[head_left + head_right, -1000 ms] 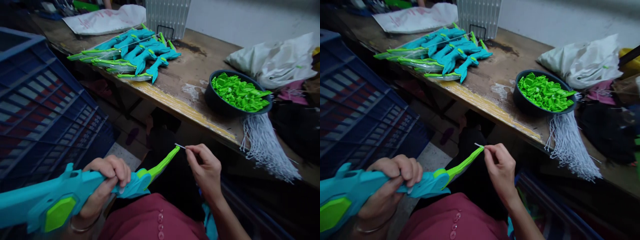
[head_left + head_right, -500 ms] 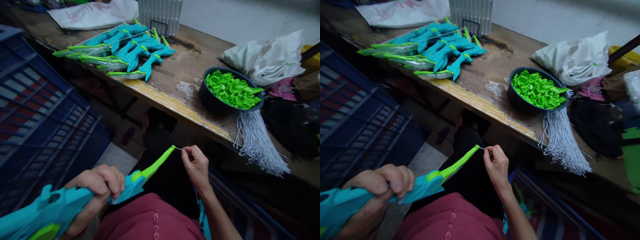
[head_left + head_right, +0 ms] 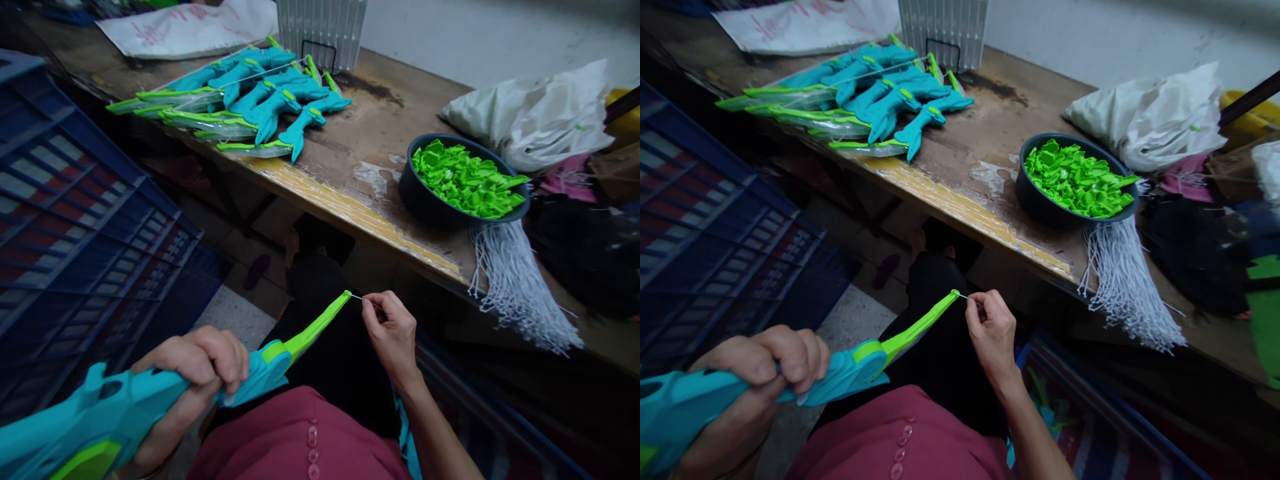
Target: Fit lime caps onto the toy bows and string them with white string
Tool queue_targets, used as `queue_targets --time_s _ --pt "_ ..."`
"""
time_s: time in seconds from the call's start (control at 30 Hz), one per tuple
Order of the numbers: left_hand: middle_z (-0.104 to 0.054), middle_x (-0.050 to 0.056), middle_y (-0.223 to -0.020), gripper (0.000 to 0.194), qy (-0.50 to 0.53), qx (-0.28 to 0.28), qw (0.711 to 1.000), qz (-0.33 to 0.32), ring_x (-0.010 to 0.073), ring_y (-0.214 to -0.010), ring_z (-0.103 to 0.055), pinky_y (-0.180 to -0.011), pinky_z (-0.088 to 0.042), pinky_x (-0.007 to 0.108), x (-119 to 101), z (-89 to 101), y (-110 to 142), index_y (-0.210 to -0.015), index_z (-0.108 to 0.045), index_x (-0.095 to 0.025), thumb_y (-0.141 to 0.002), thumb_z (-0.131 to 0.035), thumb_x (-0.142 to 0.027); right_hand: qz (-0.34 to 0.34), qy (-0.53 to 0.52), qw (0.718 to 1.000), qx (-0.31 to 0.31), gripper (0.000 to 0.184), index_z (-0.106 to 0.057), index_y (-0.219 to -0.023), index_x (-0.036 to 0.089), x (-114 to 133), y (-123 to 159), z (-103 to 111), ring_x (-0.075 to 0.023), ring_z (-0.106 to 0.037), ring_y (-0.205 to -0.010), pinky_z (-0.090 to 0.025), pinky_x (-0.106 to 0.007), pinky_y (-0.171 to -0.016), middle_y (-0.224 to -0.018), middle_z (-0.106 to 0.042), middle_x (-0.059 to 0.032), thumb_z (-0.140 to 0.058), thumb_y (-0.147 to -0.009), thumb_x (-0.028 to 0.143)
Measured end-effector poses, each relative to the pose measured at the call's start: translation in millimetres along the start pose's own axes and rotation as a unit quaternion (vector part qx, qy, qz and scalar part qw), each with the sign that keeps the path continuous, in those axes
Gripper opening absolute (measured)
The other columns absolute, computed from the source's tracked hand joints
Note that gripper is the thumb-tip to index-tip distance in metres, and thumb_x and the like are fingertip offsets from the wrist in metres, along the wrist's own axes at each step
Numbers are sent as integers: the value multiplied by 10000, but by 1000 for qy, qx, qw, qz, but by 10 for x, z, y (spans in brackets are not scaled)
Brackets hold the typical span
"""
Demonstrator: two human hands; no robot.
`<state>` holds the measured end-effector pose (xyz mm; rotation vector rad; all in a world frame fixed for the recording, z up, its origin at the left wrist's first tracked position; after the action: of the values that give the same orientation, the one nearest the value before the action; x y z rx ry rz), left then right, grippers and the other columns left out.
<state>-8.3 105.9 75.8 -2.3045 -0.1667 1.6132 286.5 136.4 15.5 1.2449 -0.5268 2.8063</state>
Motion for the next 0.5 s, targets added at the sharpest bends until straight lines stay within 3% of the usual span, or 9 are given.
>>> queue_targets --time_s 0.17,0.33,0.5 --pt "-666 6 -752 102 6 14 1000 -8 137 -537 -602 -540 -553 318 15 82 -68 -881 -635 -233 -914 -706 -167 10 -4 1000 6 158 -676 -849 190 46 11 -17 -113 -552 -632 -442 -255 -604 -777 -601 1 -586 -970 235" --pt "-688 9 -819 111 15 73 997 -18 150 -593 -651 -563 -582 332 28 50 -69 -941 -645 -234 -917 -694 -137 2 4 1000 -2 167 -677 -845 192 29 0 -17 -117 -548 -629 -443 -260 -602 -773 -603 -1 -586 -972 251" --pt "-683 9 -813 99 15 42 999 -5 143 -595 -643 -556 -575 319 45 101 -66 -910 -639 -229 -921 -691 -145 3 12 1000 -7 175 -676 -835 193 18 -3 -15 -125 -558 -637 -451 -265 -609 -769 -610 -5 -585 -970 256"
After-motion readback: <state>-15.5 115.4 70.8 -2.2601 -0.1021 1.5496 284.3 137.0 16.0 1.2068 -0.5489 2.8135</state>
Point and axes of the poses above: each hand's wrist, its own y-axis away from the middle knuckle, its own z-axis out of the back of the hand, x = y × z, the point moved 10 cm from there along -y, towards the middle knuckle
